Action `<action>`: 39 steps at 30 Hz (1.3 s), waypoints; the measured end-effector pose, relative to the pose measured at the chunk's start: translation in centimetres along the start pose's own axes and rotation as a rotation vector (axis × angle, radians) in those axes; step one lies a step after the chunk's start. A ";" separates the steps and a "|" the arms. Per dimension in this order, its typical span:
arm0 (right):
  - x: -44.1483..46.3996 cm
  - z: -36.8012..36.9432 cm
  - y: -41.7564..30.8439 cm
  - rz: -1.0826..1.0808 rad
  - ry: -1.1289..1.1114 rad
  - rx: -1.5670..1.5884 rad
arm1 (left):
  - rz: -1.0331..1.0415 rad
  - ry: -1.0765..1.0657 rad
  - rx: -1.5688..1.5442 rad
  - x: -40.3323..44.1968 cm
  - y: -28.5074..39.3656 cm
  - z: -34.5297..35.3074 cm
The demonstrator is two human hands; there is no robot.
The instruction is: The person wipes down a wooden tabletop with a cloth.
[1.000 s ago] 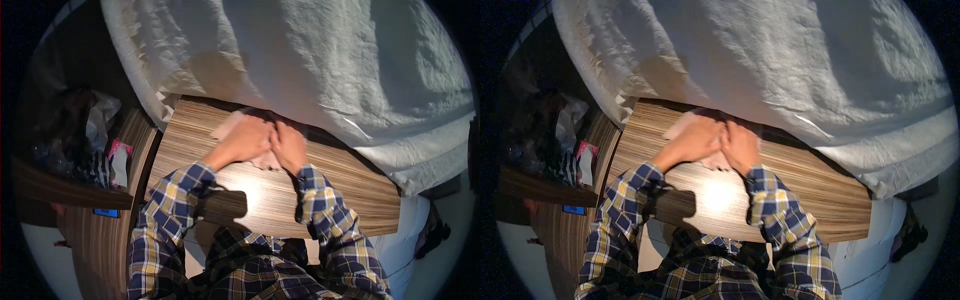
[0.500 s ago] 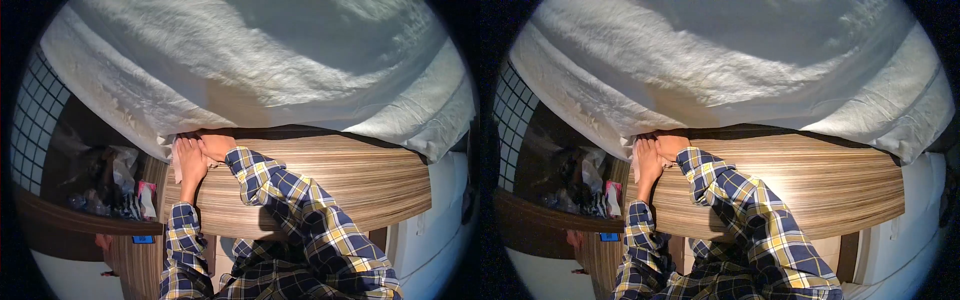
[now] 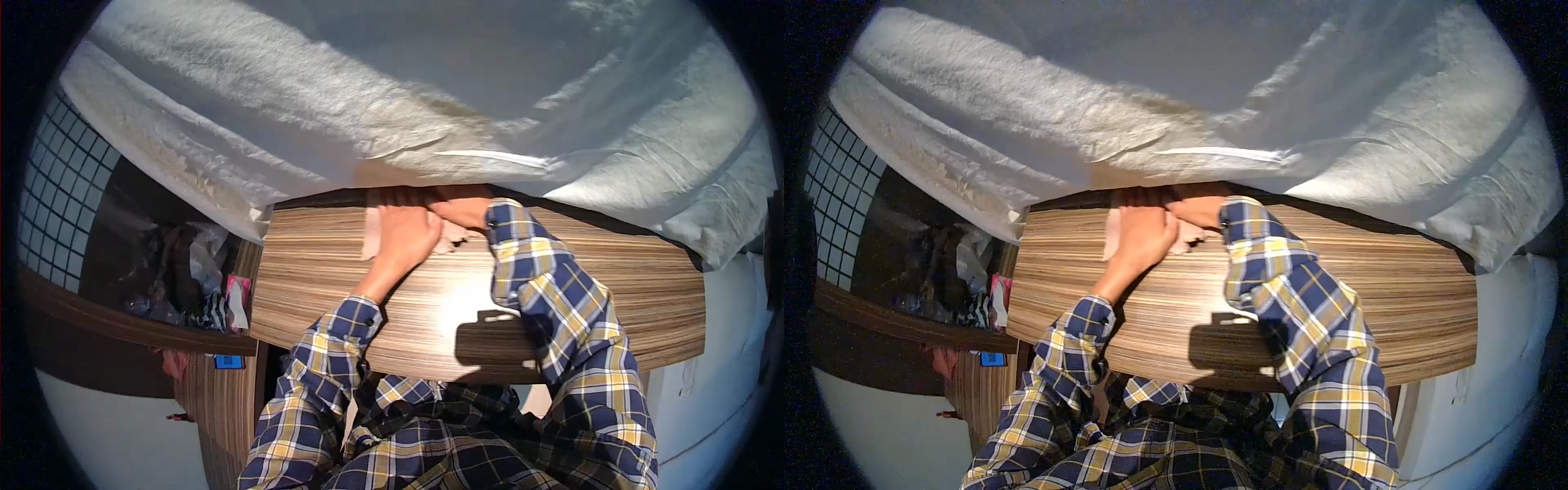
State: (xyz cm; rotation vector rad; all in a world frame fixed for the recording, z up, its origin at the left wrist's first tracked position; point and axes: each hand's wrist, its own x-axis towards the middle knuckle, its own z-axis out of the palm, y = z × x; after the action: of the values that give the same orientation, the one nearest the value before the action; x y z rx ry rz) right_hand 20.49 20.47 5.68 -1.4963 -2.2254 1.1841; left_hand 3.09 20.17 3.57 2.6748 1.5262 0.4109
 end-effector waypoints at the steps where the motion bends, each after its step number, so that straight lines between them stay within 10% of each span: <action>1: 0.7 1.1 3.9 -0.109 0.252 -0.145 | 0.045 0.037 -0.083 0.2 1.5 0.5; 4: -6.0 -1.0 1.6 0.379 0.146 -0.260 | 0.144 -0.133 -0.208 0.1 5.6 -0.6; 7: -9.6 1.3 4.1 0.019 0.705 -0.211 | 0.323 0.110 -0.284 -2.0 7.9 1.1; 8: -11.1 0.5 1.7 0.366 0.467 -0.254 | 0.302 0.122 -0.308 -2.8 8.3 1.9; 11: -13.2 5.1 3.4 0.087 0.831 -0.314 | 0.457 0.182 -0.326 -5.1 8.1 3.5; 19: -9.5 13.1 -0.5 0.290 0.981 -0.692 | 0.739 0.151 -0.391 -6.8 1.8 4.2; 36: 15.6 15.6 -14.4 -0.094 0.757 -0.389 | -0.015 0.009 -0.033 -6.1 -23.8 -2.9; 39: 16.5 16.4 -16.8 -0.164 0.752 -0.343 | -0.127 0.327 -0.007 -8.4 -24.8 -1.5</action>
State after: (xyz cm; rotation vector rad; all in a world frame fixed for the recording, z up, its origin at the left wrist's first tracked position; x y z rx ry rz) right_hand -7.93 23.60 2.75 -1.4912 -1.9932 0.1247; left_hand -22.14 25.71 -0.70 2.5825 1.7560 0.8803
